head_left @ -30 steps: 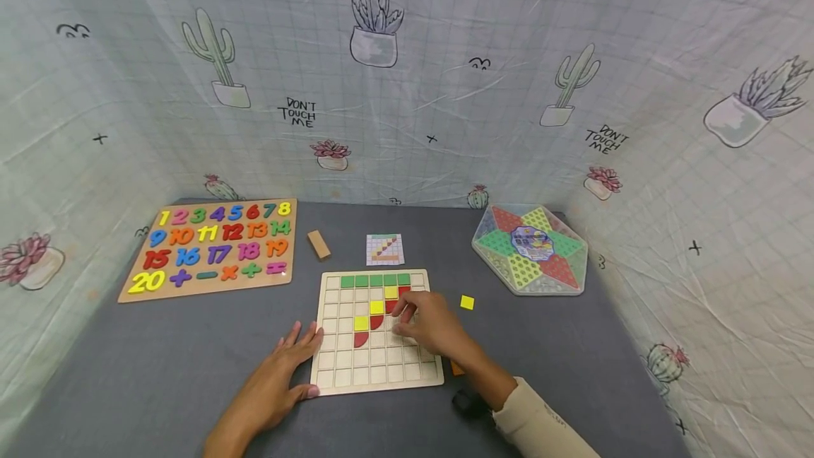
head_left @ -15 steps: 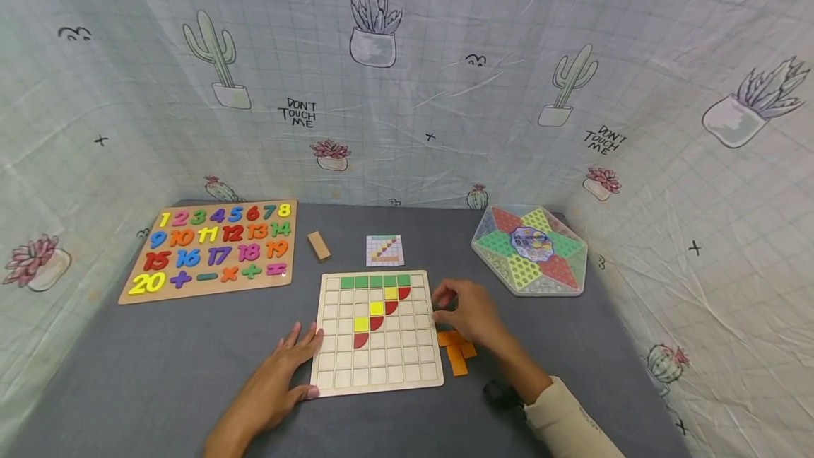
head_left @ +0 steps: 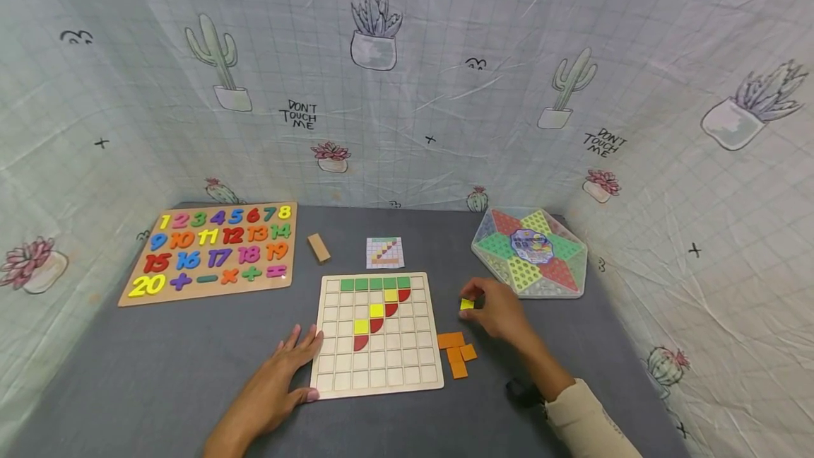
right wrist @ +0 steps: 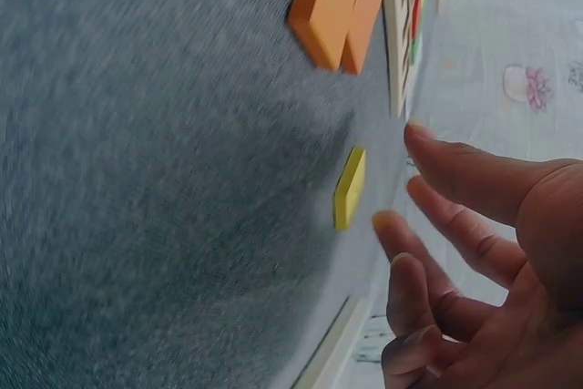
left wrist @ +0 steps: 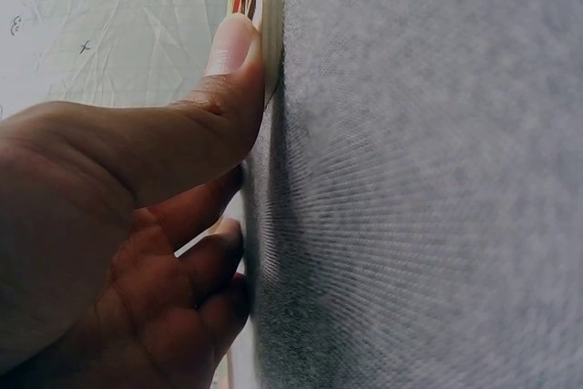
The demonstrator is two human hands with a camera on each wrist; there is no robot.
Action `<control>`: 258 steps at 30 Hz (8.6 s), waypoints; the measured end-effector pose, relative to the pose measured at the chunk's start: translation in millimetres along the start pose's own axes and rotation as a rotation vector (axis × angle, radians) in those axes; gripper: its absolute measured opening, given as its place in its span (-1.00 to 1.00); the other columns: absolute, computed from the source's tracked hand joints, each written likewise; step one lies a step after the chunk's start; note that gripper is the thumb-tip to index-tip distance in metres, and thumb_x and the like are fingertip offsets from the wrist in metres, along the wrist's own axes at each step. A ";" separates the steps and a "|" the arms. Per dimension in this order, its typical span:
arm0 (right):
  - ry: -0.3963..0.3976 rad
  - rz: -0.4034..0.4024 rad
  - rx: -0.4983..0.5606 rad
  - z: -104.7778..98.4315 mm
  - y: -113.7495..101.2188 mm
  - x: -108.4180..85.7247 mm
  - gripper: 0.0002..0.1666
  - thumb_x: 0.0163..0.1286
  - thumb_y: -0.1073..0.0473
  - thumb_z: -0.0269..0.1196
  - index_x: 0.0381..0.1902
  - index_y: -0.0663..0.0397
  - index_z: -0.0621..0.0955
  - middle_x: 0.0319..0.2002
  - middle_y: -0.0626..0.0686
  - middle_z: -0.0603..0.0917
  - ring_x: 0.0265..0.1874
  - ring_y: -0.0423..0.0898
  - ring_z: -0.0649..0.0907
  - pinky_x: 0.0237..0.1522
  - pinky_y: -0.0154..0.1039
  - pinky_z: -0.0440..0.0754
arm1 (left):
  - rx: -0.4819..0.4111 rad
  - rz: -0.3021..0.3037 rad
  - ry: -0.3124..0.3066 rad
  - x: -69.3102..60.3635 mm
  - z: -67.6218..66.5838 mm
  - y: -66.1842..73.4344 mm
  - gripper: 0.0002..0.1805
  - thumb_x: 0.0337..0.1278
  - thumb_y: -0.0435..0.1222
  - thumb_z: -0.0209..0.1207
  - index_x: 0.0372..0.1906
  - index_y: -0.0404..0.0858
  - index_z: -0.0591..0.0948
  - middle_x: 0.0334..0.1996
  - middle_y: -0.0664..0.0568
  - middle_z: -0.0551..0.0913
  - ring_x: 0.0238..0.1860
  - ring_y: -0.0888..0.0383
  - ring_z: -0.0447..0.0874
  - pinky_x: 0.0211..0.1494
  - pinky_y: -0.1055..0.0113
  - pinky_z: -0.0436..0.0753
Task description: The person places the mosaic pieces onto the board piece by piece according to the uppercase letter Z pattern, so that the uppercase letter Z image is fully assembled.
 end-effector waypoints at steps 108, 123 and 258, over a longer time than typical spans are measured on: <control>-0.263 -0.261 0.059 97.0 -158.3 -18.7 -0.67 0.20 -0.04 0.63 -0.15 -0.18 0.74 -0.55 -0.26 0.56 -0.53 -0.32 0.52 -0.47 -0.40 0.46 | -0.012 0.002 0.015 -1.2 -0.5 2.0 -0.01 0.01 -0.27 0.58 0.60 -0.21 0.40 0.65 -0.09 0.26 0.72 -0.28 -0.01 0.69 -0.35 0.09; -0.156 -0.179 0.145 44.9 -95.7 -32.3 -0.60 0.17 0.15 0.65 -0.06 -0.06 0.74 -0.33 -0.05 0.72 -0.24 -0.06 0.60 -0.23 -0.23 0.55 | 0.006 -0.045 -0.017 1.0 1.9 0.5 0.01 -0.01 -0.27 0.59 0.60 -0.21 0.39 0.66 -0.08 0.24 0.73 -0.24 -0.05 0.70 -0.35 0.04; -0.235 -0.317 0.000 120.0 -181.7 -30.4 -0.75 0.23 0.08 0.61 -0.41 -0.16 0.68 -0.66 -0.24 0.49 -0.63 -0.33 0.44 -0.59 -0.38 0.36 | -0.028 0.043 0.034 -3.9 1.5 2.2 -0.03 0.02 -0.28 0.56 0.59 -0.25 0.40 0.64 -0.14 0.27 0.70 -0.31 0.02 0.67 -0.38 0.12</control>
Point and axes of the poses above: each hand's wrist, its own x-axis towards the middle knuckle, its own z-axis out of the palm, y = z × x, the point moved 6 cm from there along x, towards the middle knuckle
